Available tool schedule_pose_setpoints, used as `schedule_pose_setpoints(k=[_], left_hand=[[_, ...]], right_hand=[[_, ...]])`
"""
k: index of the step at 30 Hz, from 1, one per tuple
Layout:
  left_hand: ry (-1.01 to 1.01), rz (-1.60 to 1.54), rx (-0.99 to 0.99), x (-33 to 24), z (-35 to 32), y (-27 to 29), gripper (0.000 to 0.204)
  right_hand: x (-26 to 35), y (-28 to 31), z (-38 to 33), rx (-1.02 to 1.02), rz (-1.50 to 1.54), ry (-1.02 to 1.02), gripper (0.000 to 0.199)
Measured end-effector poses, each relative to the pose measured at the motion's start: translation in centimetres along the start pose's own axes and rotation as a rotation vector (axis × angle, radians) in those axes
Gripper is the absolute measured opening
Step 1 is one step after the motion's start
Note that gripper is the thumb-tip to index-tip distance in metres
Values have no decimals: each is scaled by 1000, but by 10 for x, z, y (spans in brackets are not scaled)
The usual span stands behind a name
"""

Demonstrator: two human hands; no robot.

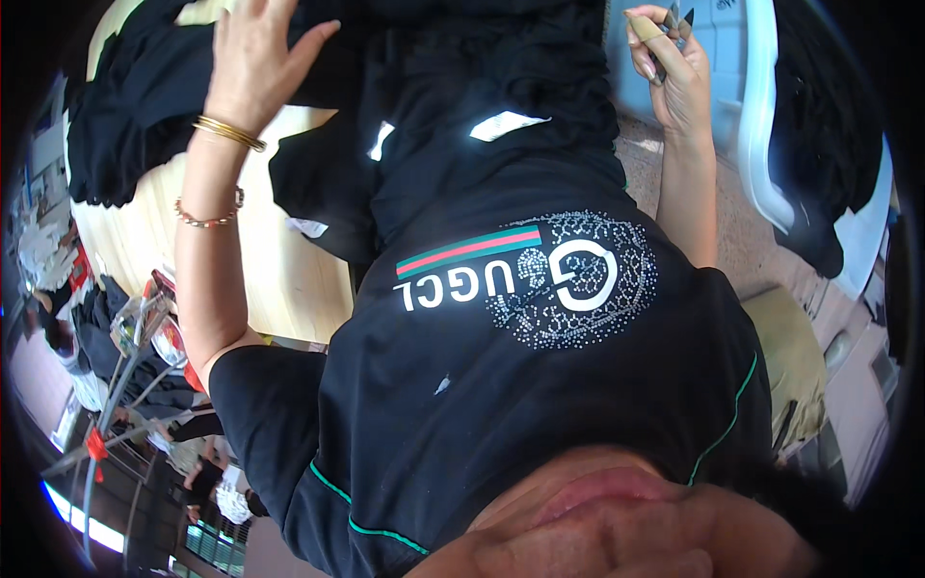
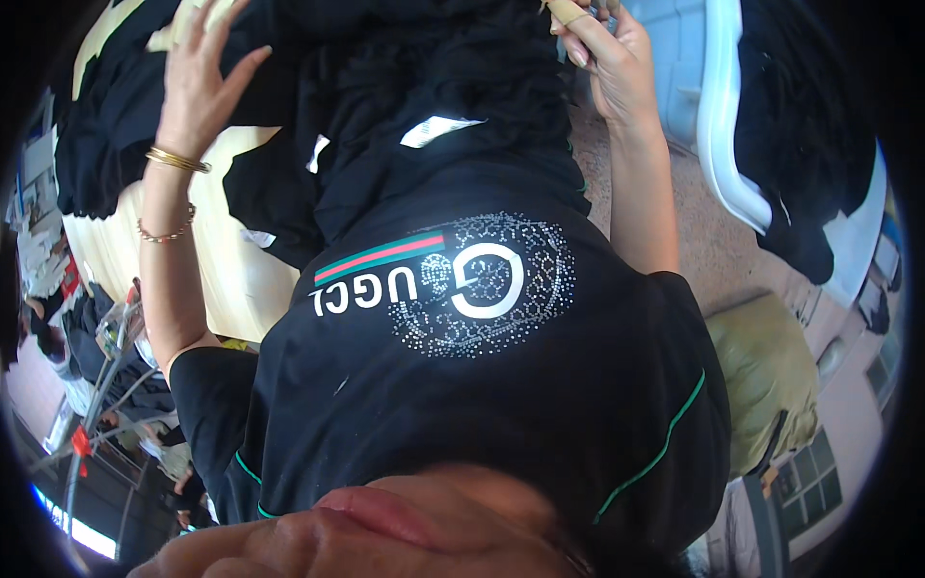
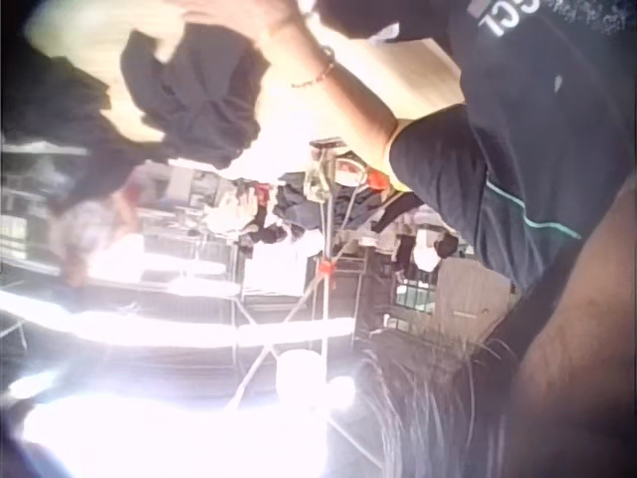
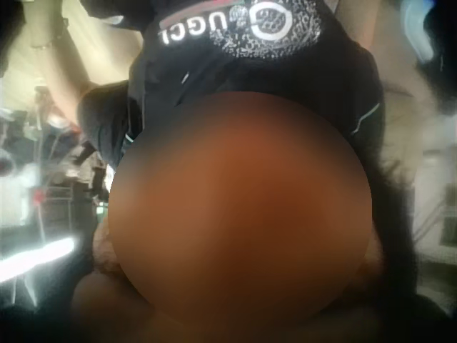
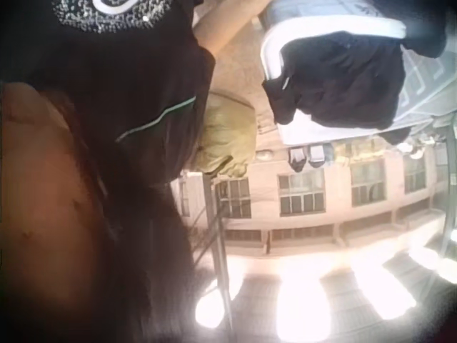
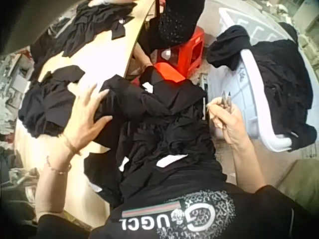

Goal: Trimming excess threads from black shirts using small scissors.

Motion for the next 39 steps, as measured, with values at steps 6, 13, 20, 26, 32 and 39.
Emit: schedule_pose_setpoints(k=[6, 13, 20, 26, 32, 39], left_hand=[[300, 872, -28, 45, -51, 11, 41], [328, 1247, -326, 49, -52, 122, 17], [325, 1427, -532, 47, 27, 176, 40], [-213, -117, 118, -24, 83, -121, 56], [-4, 433, 157, 32, 96, -159, 31], [308, -1196, -54, -44, 41, 0, 33]], right_hand=[[-25, 30, -23, -141, -320, -40, 21], [-67, 43, -7, -88, -396, -112, 26], [-70, -16, -19, 103, -449, -30, 49], [-68, -34, -31, 145, -562, -125, 49], [-63, -18, -43, 163, -411, -129, 41], [-29, 13, -40, -37, -256, -36, 28]])
Point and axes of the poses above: each hand's wrist, its own z-axis towards the middle knuckle, its own y-axis out of the back of the hand, x = y × z, the point moved 4 cm from there along z, towards the middle knuckle, and after that the axes turned 3 degrees about -z, right-handed, at the moved point
